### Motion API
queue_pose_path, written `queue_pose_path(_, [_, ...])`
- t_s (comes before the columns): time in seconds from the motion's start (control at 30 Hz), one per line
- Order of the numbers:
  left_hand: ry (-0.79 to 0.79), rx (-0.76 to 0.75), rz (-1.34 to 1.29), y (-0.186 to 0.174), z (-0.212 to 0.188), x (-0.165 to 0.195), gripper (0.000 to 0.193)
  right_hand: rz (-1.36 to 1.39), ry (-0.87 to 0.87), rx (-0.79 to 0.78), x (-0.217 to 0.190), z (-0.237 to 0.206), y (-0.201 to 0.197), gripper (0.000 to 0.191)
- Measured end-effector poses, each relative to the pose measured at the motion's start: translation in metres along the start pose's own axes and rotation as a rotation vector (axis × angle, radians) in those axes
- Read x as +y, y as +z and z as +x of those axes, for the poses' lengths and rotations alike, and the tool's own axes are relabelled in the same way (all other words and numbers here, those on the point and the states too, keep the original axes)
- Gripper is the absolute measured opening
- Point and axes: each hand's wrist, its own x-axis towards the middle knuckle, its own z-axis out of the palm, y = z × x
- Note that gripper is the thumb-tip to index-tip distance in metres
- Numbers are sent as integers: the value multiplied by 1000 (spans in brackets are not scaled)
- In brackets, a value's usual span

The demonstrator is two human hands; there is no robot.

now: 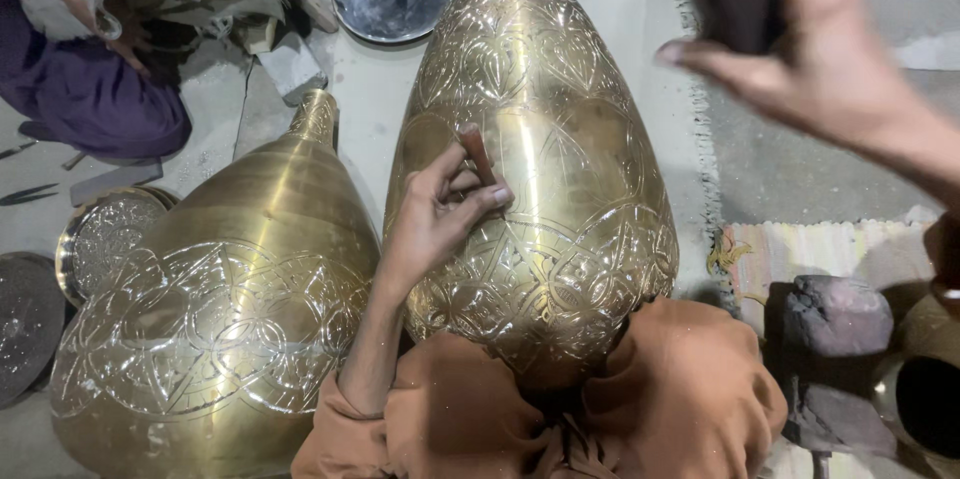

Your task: The person sits on the workshop floor with a large brass vase between their legs, holding a small punch against the engraved pattern with one hand while striking it with a wooden mallet held in the other hand, working the decorative design across the vase surface.

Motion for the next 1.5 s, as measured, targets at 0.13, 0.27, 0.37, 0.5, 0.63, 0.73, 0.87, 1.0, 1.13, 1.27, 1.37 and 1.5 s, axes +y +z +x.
queue_pose_path(0.13, [-16,-37,-53,-2,-1,3,46,-190,-28,-253,-8,14,1,89])
queue_pose_path(0.27, [-33,-21,-23,-3,-1,3,46,333,289,-74,-25,23,1,81])
queue_pose_path(0.37, [-12,-36,-32,-4,2,3,54,-48,328,-535,-29,27,-3,71])
queue_pose_path(0.5, [-39,-35,-7,-5,3,2,58,191,65,-19,-22,23,-4,86])
queue_pose_path(0.63, [6,-48,-39,-7,4,-1,47,212,350,-141,-15,9,7,84])
queue_pose_path(0.73, [3,-85,-32,-9,6,-5,23,-79,30,-151,-9,4,12,84])
queue_pose_path(0.87, [10,-105,18,-11,8,-10,19,171,-6,-90,-6,5,13,80])
queue_pose_path(1.0, [27,-139,-23,-12,10,-12,22,78,160,-131,-12,7,8,89])
queue_pose_path(1.13, [0,-116,-56,-12,10,-12,41,237,434,-229,-18,8,8,83])
queue_pose_path(1.27, [41,-144,10,-12,12,-12,41,43,90,-168,-18,7,10,81])
queue_pose_path(1.37, [72,-143,-27,-14,11,-12,44,258,86,10,-19,8,11,83])
queue_pose_path(1.5, [45,-162,25,-15,13,-11,41,-166,395,-541,-25,11,9,53])
